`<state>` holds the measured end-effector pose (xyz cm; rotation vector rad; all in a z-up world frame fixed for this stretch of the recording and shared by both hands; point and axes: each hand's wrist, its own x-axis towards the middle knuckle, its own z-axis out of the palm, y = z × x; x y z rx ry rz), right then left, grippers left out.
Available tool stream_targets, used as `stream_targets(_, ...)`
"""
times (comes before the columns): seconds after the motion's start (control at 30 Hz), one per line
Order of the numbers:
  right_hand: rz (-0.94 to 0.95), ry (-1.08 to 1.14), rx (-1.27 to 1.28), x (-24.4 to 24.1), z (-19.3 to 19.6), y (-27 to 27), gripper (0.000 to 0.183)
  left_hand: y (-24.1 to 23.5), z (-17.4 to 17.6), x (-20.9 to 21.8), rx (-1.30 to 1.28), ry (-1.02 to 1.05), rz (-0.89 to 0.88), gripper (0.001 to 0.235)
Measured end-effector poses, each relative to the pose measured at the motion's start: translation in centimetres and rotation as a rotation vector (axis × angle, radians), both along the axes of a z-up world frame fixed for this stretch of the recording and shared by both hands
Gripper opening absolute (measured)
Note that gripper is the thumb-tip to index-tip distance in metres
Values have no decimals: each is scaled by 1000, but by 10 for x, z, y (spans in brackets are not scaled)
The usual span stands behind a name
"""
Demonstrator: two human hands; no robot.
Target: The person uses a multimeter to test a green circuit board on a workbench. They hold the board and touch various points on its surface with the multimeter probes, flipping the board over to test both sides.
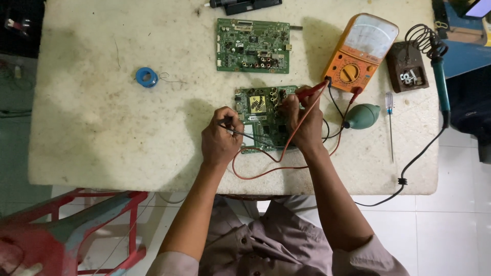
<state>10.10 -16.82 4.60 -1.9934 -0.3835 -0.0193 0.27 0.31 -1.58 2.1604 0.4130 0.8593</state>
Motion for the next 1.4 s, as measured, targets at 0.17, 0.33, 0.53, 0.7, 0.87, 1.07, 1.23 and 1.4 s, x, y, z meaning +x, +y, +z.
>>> stream_targets(0.17,-3,-10,-46,-1,4,2,22,-2,2,-2,-2,-12,-16,15)
stream_targets(0.33,23,-5,-137,0,9,3,29,-3,7,-4,28,0,-10,20)
stream_targets(0.53,5,9,-288,11,13,-1,31,1,7,-1,2,-13,6,16)
stream_targets(0.7,83,-131,-431,32,-12,-3,19,1,-7,1,86,39,95,11)
stream_targets(0.87,103,-170,-367,26,-2,-2,15,0,0,2,146,-37,80,17)
stream_targets(1.07,119,-134,-326,24,3,-1,18,-3,4,2,108,-56,58,20)
stream_targets(1.23,124,-109,-376,28,1,-6,27,-1,1,1,75,-46,80,20)
stream_targets(1.4,118,-131,-333,27,-2,-8,25,-7,19,2,65,-39,95,21)
